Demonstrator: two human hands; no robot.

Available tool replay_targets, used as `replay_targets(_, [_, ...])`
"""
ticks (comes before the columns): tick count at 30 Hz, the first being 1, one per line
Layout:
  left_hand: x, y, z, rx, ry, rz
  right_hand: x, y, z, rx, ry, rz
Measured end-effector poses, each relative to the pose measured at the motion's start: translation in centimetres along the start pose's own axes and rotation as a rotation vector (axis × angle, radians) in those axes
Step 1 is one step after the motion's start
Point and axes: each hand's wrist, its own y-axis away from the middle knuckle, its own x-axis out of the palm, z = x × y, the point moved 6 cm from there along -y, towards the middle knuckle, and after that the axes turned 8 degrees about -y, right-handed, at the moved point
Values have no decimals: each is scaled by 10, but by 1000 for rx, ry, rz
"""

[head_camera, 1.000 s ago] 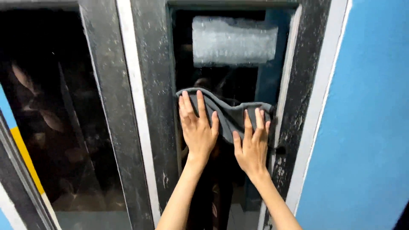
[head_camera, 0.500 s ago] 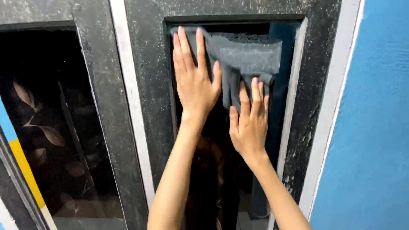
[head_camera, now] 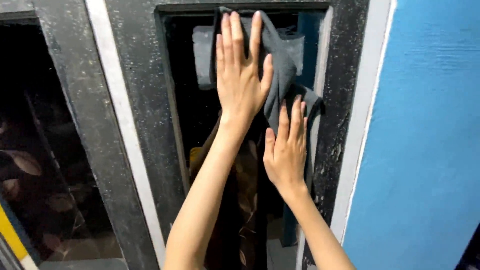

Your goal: The person wipes a glass window pane with a gray cloth using both hands, moving the cloth in vertical and horizontal strokes across the surface. The person's reflection is visible in the glass throughout the clip.

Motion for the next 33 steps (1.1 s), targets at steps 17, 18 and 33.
replay_targets(17, [-1,84,-52,610,73,67,18,114,-27,112,57,113])
replay_targets(18, [0,97,-51,655,73,67,23,126,-28,114,65,125])
replay_targets(33, [1,93,12,300,100,80,23,122,4,142,-49,164])
